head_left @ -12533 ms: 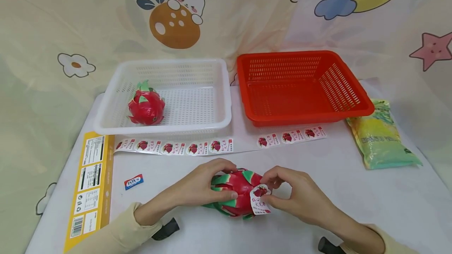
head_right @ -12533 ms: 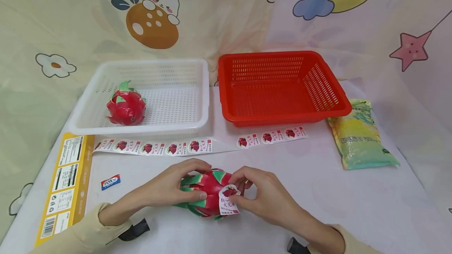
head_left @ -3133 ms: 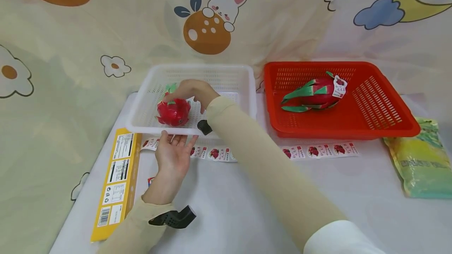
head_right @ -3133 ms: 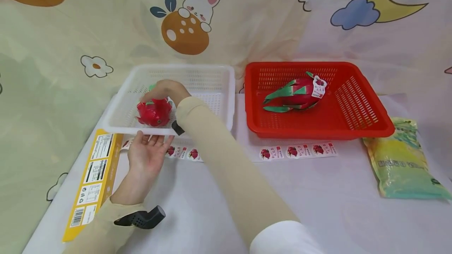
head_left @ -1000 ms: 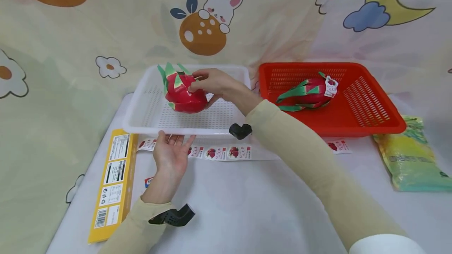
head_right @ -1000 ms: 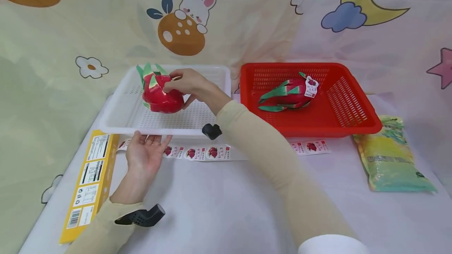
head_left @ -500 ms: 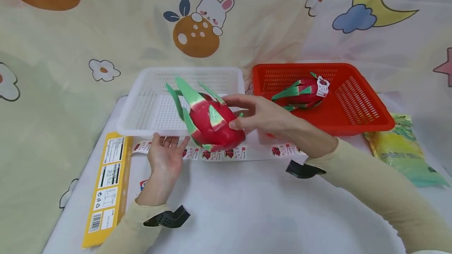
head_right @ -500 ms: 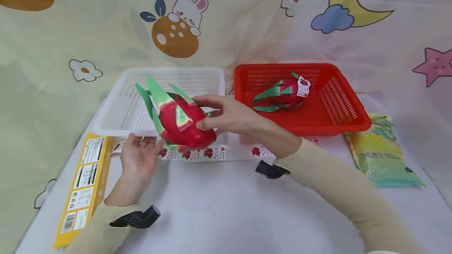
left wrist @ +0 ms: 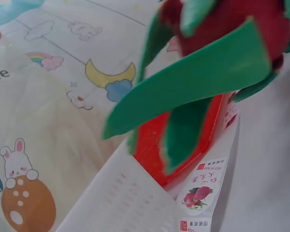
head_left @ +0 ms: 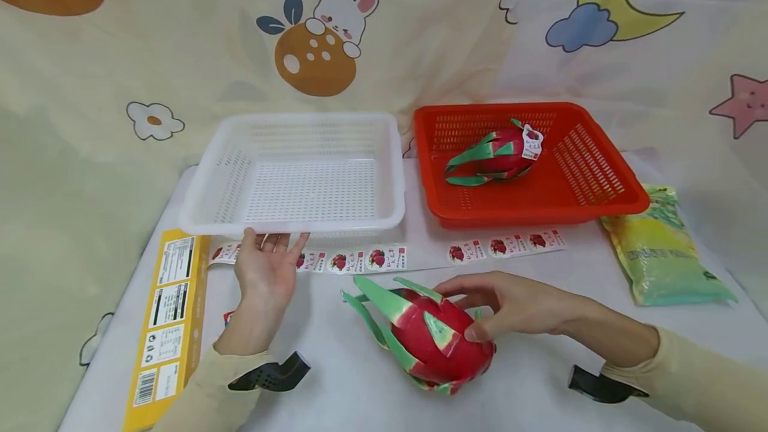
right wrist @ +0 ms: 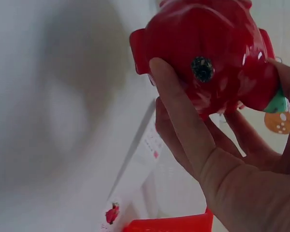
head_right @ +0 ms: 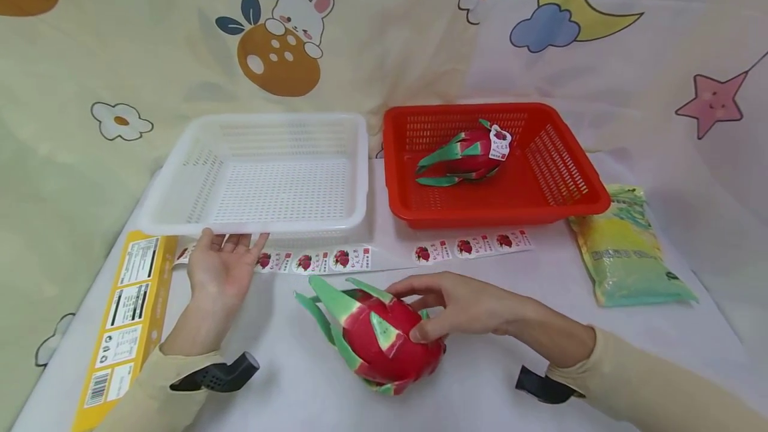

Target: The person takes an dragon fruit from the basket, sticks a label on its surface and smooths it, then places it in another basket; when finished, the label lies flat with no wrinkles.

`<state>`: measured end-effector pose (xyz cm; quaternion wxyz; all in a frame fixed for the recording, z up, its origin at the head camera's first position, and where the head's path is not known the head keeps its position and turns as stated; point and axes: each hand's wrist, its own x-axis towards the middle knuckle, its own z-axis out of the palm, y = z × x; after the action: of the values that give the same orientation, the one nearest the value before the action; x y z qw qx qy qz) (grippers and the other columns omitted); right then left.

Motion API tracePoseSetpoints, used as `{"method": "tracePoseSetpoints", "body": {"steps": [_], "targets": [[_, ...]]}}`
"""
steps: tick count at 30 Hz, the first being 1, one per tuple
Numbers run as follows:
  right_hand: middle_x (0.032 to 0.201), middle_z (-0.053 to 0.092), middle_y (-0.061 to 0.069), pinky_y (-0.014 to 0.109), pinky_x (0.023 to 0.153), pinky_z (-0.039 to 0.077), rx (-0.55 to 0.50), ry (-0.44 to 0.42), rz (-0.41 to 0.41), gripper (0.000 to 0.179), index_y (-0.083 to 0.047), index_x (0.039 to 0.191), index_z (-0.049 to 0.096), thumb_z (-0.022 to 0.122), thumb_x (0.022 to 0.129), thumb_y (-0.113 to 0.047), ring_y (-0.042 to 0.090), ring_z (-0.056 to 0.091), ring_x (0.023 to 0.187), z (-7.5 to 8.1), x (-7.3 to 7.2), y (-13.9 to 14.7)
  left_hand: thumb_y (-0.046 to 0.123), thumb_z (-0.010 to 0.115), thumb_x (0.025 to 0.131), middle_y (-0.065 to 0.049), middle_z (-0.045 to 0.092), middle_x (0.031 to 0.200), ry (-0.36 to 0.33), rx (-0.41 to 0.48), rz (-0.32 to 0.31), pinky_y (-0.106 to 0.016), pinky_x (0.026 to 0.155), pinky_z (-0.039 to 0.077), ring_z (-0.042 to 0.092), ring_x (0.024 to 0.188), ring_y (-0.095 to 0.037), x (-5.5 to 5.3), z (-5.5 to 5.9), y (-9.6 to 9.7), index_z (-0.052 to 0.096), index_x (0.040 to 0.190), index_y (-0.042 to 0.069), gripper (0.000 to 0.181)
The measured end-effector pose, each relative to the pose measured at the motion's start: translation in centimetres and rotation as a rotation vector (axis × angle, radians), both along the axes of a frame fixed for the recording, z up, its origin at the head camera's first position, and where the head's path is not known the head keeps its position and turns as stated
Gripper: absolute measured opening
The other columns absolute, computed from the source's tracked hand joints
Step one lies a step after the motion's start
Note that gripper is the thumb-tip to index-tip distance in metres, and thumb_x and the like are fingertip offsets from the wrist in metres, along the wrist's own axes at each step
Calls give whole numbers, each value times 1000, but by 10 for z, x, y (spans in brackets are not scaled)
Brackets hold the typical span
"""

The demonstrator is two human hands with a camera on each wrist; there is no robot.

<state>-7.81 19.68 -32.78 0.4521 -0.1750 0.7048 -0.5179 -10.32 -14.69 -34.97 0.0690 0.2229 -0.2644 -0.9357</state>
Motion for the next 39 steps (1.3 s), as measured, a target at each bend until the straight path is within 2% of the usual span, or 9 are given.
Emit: {"method": "tracePoseSetpoints", "body": {"steps": [4, 11, 20, 23, 27, 31, 34, 37, 39], "targets": [[134, 52, 13, 40, 82, 59, 13, 20, 63, 66, -17, 138, 51, 75, 77, -13, 29, 45, 125, -7, 8, 3, 39, 22, 106, -1, 38, 137, -5, 5, 5, -46, 116, 33, 41, 133, -16, 0, 1, 0, 33, 136, 20, 38], [128, 56, 3, 30, 78, 59, 80, 120, 173, 65, -27, 133, 56, 78, 73, -13, 29, 47, 123, -10, 13, -2, 38, 22, 106, 0, 38, 137, -4, 2, 4, -46, 116, 32, 40, 133, -16, 0, 1, 1, 33, 137, 20, 38], [127, 59, -8, 23, 77, 57, 123, 261, 253, 61, -34, 128, 59, 81, 73, -18, 14, 51, 120, -4, 19, -16, 38, 25, 105, -1, 39, 138, 1, 21, 9, -46, 116, 32, 41, 133, -17, 0, 0, 0, 34, 137, 20, 38], [131, 57, -10, 20, 77, 56, 161, 314, 286, 64, -37, 130, 58, 81, 73, -20, 12, 49, 123, 0, 25, -20, 38, 25, 106, -1, 39, 139, -1, 28, 9, -46, 117, 31, 40, 134, -17, 0, 0, 0, 34, 137, 20, 38], [136, 54, -12, 19, 75, 55, 240, 345, 292, 68, -42, 131, 55, 83, 72, -24, 13, 46, 127, 4, 33, -22, 37, 26, 106, -2, 38, 142, 2, 44, 10, -46, 118, 29, 39, 136, -18, 0, -1, -1, 33, 138, 19, 38], [139, 51, -12, 19, 75, 55, 247, 362, 282, 68, -40, 135, 51, 82, 75, -29, 14, 46, 128, 6, 36, -18, 38, 26, 106, -2, 36, 143, -1, 46, -7, -46, 118, 29, 37, 136, -18, 2, -3, -3, 32, 140, 18, 40], [139, 51, -9, 22, 79, 55, 184, 354, 235, 64, -36, 137, 50, 79, 79, -33, 18, 46, 128, 11, 32, -10, 41, 28, 105, 0, 35, 138, -33, -2, -59, -42, 116, 32, 36, 132, -16, 8, -3, -2, 30, 138, 19, 40], [135, 56, -3, 24, 84, 55, 131, 381, 109, 55, -28, 135, 54, 74, 84, -32, 23, 51, 124, 16, 21, 1, 40, 31, 104, 2, 37, 125, -91, -125, -145, -37, 113, 37, 38, 123, -15, 19, -5, 4, 31, 128, 20, 31], [130, 60, 1, 26, 85, 55, 146, 465, 6, 47, -22, 131, 57, 71, 87, -32, 24, 55, 119, 15, 10, 7, 35, 34, 104, 2, 40, 117, -133, -262, -233, -34, 108, 41, 41, 118, -15, 28, -9, 11, 34, 120, 19, 23]]}}
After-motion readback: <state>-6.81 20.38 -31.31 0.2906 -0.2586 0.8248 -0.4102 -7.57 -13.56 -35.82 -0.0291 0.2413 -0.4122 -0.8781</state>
